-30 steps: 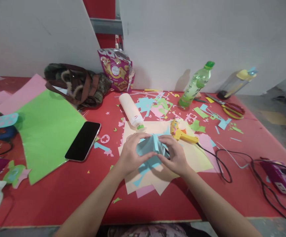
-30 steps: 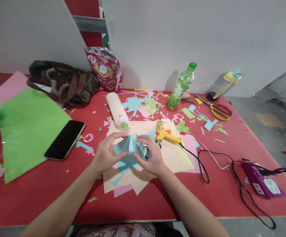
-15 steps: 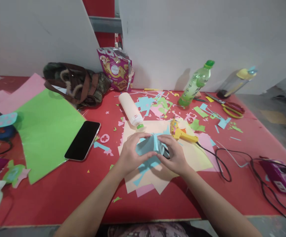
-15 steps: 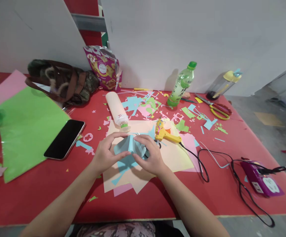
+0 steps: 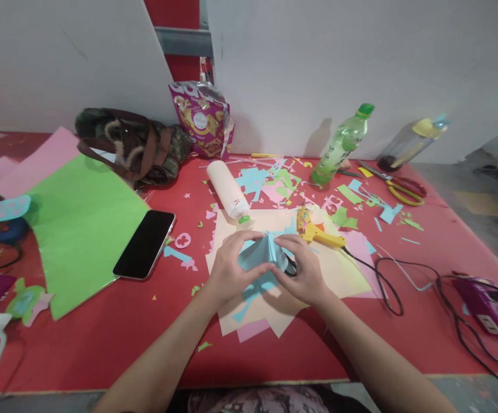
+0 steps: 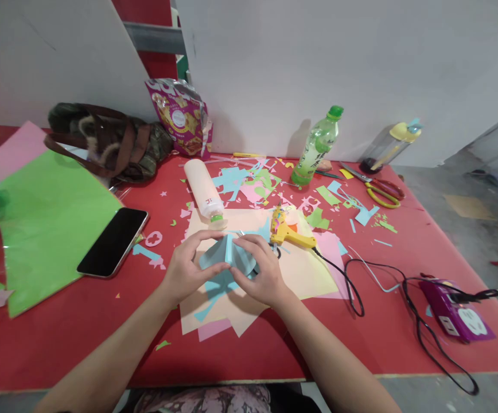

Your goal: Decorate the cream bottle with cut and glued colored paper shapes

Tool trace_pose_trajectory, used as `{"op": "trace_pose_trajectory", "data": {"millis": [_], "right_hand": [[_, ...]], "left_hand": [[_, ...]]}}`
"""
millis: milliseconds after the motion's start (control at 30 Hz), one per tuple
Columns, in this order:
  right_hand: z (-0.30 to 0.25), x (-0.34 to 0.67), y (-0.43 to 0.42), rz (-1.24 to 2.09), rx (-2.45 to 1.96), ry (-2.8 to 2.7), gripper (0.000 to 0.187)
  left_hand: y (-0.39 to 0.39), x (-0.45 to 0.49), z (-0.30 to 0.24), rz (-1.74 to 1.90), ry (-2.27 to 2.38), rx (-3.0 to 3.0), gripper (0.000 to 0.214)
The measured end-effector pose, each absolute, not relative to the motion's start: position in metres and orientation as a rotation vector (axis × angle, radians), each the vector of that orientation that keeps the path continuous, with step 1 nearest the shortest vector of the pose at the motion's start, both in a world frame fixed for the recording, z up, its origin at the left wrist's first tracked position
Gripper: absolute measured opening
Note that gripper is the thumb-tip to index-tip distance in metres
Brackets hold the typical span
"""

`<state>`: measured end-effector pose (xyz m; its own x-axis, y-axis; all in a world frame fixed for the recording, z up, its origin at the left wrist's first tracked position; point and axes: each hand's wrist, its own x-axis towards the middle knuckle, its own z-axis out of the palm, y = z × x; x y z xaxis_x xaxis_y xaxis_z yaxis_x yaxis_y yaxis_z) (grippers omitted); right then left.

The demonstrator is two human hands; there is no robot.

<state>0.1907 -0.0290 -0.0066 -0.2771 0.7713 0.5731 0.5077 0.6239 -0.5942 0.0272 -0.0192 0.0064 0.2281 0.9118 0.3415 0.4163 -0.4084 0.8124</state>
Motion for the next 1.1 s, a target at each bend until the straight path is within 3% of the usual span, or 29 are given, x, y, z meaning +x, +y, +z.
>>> {"op": "trace_pose_trajectory", "data": {"millis": [200, 700, 1100], "right_hand": [[-0.0052, 0.1913, -0.0298, 0.367, -1.015, -1.959, 0.042], [-0.0142, 0.1961, -0.0303, 0.725, -0.879, -1.747, 0.033], [-0.0107, 0.1956, -0.0304, 0.746, -0.875, -1.742, 0.030]], "left_hand": [[-0.0192, 0.0280, 0.0061, 1.119, 1.225, 1.925, 0.040], [-0.0221, 0.0308, 0.0051, 1.122, 1.135, 2.016, 0.038], [-0.0223, 0.0308, 0.0053, 1.141, 1.085, 2.063, 0.037]]}}
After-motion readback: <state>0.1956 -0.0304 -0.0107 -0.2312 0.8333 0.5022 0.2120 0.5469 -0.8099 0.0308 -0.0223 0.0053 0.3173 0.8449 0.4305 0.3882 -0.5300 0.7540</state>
